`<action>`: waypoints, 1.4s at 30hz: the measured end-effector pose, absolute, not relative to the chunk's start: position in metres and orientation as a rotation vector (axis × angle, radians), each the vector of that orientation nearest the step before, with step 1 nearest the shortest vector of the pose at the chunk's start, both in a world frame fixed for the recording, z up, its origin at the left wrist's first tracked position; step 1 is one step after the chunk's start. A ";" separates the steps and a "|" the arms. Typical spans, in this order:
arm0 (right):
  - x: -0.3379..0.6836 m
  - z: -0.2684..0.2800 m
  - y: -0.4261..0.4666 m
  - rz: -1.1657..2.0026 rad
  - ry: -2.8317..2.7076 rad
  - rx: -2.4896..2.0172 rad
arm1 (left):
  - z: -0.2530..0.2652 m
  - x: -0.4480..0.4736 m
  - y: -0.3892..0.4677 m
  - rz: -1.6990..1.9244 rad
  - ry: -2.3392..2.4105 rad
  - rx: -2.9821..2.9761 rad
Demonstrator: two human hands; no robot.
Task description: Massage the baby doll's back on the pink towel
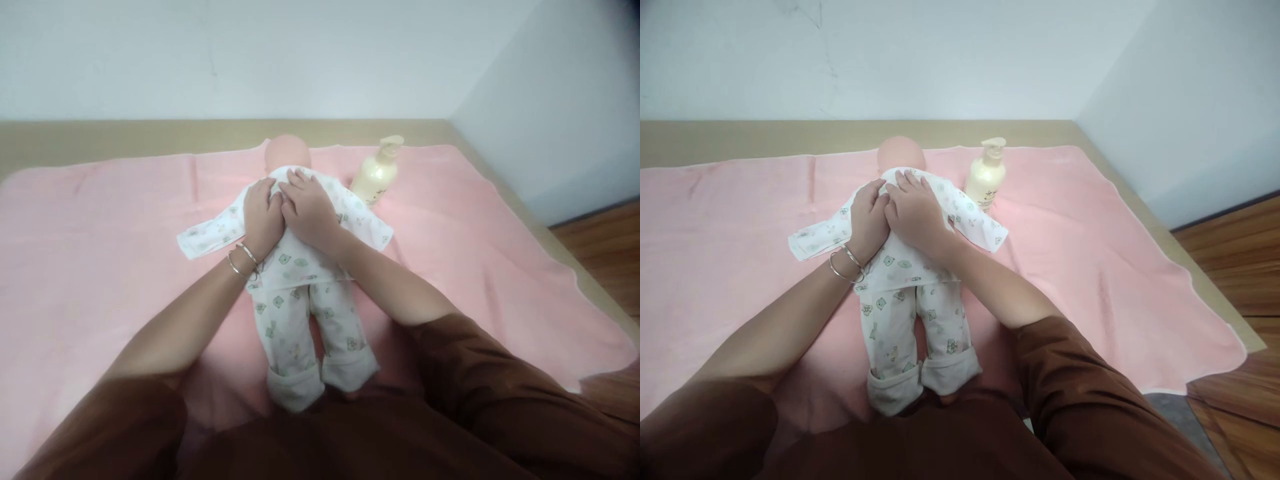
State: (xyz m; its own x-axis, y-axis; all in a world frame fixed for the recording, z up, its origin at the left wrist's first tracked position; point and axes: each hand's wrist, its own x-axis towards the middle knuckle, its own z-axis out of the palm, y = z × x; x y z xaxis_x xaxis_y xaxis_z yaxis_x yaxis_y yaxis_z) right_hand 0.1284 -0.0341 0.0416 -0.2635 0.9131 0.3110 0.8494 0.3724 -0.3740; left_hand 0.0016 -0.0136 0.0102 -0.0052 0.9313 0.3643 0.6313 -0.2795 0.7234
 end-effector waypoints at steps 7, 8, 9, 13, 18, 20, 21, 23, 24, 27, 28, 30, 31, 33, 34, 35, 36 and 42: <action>0.141 0.065 -0.036 0.105 -2.063 -1.574 | 0.013 0.002 -0.015 1.147 1.653 1.897; 0.142 0.065 -0.035 0.087 -2.061 -1.566 | 0.013 0.002 -0.015 1.153 1.647 1.893; 0.142 0.062 -0.034 0.083 -2.079 -1.551 | 0.012 0.002 -0.015 1.156 1.639 1.893; 0.140 0.043 -0.024 0.164 -2.216 -1.521 | 0.011 0.001 -0.014 1.164 1.635 1.905; 0.147 0.063 -0.025 0.128 -2.244 -1.501 | 0.012 0.000 -0.014 1.170 1.609 1.901; 0.156 0.085 -0.032 0.071 -2.179 -1.509 | 0.013 0.001 -0.015 1.173 1.611 1.887; 0.163 0.096 -0.035 0.041 -2.126 -1.517 | 0.014 0.001 -0.016 1.176 1.610 1.878; 0.178 0.115 -0.040 -0.054 -1.996 -1.522 | 0.015 0.001 -0.017 1.185 1.600 1.853; 0.188 0.122 -0.041 -0.114 -1.929 -1.523 | 0.015 0.001 -0.017 1.191 1.592 1.839; 0.218 0.129 -0.035 -0.229 -1.778 -1.515 | 0.014 0.002 -0.017 1.211 1.582 1.818; 0.228 0.128 -0.031 -0.238 -1.737 -1.526 | 0.013 0.002 -0.017 1.219 1.583 1.817; 0.244 0.124 -0.022 -0.195 -1.661 -1.570 | 0.013 0.002 -0.017 1.238 1.580 1.807; 0.250 0.121 -0.017 -0.148 -1.634 -1.595 | 0.013 0.002 -0.017 1.247 1.576 1.797; 0.258 0.114 -0.008 -0.036 -1.623 -1.624 | 0.012 0.002 -0.018 1.265 1.567 1.774; 0.259 0.111 -0.004 0.004 -1.649 -1.622 | 0.012 0.002 -0.018 1.274 1.563 1.765; 0.260 0.107 -0.001 0.019 -1.691 -1.609 | 0.012 0.001 -0.019 1.286 1.560 1.757; 0.259 0.103 0.002 0.014 -1.739 -1.593 | 0.012 0.001 -0.019 1.302 1.556 1.746; 0.256 0.089 0.015 -0.082 -1.824 -1.573 | 0.039 0.012 -0.025 1.423 1.440 1.512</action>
State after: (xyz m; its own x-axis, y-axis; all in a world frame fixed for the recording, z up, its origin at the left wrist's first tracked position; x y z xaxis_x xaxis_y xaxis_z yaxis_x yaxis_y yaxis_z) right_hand 0.2565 0.0145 0.0892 -0.0007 0.8389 0.5444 0.8843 0.2547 -0.3914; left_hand 0.0122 -0.0249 0.0392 -0.1661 0.9445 0.2835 0.2945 -0.2269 0.9283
